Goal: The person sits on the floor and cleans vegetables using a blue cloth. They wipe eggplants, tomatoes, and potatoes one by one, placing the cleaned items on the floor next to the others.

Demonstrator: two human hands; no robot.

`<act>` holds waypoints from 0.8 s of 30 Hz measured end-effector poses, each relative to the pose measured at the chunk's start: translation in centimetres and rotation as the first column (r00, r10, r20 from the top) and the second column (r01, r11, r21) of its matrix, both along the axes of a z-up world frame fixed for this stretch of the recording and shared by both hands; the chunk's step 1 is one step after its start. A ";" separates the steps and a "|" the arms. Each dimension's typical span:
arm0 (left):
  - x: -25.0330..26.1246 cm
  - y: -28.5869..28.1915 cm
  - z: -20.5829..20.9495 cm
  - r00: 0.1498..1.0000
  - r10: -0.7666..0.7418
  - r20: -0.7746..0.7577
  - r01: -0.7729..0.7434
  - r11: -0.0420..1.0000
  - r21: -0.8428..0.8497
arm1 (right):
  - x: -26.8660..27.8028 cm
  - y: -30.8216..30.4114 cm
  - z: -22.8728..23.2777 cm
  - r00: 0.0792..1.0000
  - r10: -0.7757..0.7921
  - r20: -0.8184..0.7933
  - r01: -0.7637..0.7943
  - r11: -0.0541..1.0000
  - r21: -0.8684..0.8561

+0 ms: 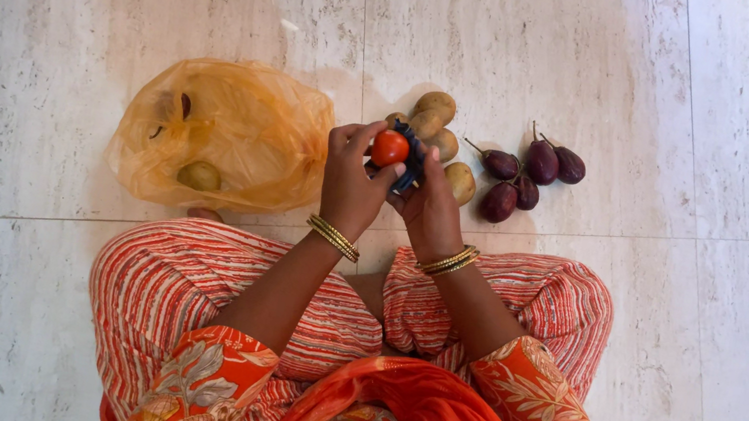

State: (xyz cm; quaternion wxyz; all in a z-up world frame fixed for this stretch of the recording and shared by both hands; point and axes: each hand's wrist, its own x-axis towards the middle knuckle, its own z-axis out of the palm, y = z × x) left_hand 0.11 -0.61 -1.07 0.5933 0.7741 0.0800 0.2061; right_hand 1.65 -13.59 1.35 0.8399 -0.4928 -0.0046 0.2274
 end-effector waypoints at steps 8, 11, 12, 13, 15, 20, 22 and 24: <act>1.1 0.7 -2.9 0.984 0.171 -0.041 -0.167 0.982 0.094 | -1.7 0.6 1.4 0.916 0.179 0.358 -0.009 0.903 -0.429; 1.0 0.6 -1.9 0.986 0.144 -0.086 -0.138 0.987 0.078 | -1.5 0.6 1.2 0.881 0.180 0.438 0.020 0.910 -0.414; 0.7 0.7 -1.5 0.987 0.118 -0.113 -0.111 0.992 0.068 | -1.4 0.5 1.2 0.870 0.174 0.462 0.033 0.913 -0.406; 0.5 0.7 -1.0 0.986 0.091 -0.140 -0.083 0.995 0.057 | -1.3 0.4 1.2 0.871 0.171 0.461 0.037 0.912 -0.408; 0.3 0.6 -0.1 0.990 0.034 -0.140 -0.028 0.998 0.050 | -1.1 0.2 1.2 0.873 0.164 0.460 0.046 0.910 -0.411; 0.0 0.2 0.9 0.985 -0.153 -0.085 0.153 0.988 -0.006 | -0.3 -0.1 0.4 0.979 -0.019 0.205 0.053 0.985 -0.165; -0.2 -0.2 1.1 0.978 -0.208 -0.017 0.207 0.977 -0.058 | 0.2 -0.4 -0.1 0.991 -0.044 0.130 0.051 0.998 -0.047; -0.1 -0.1 1.1 0.986 -0.145 0.076 0.151 0.986 -0.073 | 0.6 -0.7 -0.3 0.995 -0.051 0.091 0.051 0.999 -0.004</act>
